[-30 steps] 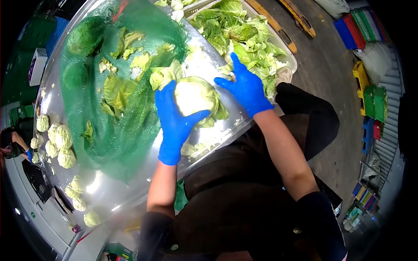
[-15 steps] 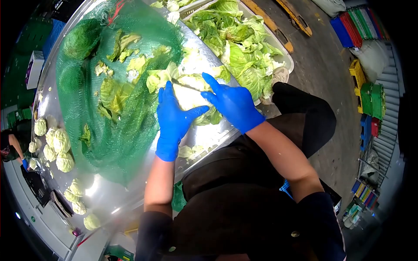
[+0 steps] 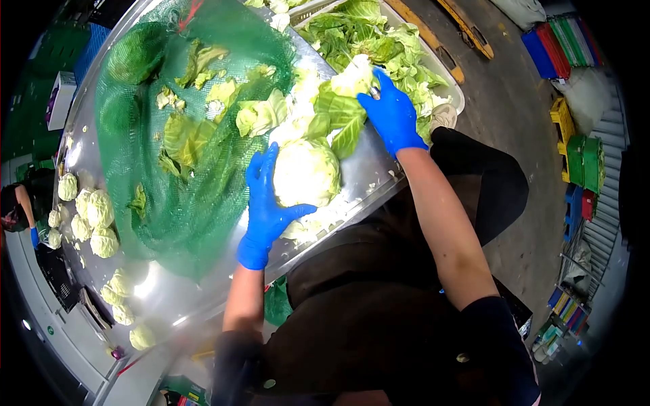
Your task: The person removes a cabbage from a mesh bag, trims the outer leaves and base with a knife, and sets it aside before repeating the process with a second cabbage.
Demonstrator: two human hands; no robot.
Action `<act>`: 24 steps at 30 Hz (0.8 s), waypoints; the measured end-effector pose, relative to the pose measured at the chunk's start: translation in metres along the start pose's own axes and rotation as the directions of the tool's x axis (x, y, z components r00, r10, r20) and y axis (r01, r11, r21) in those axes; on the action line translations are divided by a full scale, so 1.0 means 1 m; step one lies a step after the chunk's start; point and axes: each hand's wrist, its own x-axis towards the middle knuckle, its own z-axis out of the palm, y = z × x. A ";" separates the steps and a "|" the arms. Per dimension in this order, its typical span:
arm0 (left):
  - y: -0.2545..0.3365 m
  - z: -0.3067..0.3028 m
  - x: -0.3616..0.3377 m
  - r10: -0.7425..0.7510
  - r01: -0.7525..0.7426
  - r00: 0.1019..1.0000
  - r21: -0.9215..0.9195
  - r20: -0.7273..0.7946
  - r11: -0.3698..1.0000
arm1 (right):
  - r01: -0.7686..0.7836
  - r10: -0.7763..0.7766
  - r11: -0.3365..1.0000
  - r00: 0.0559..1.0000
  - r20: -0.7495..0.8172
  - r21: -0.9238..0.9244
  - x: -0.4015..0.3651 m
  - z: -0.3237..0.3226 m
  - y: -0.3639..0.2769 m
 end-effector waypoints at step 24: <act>0.018 0.018 0.040 -0.143 0.143 0.945 -0.019 -0.294 0.990 | 0.484 -0.483 0.856 0.874 0.054 -0.180 -0.066 -0.001 -0.044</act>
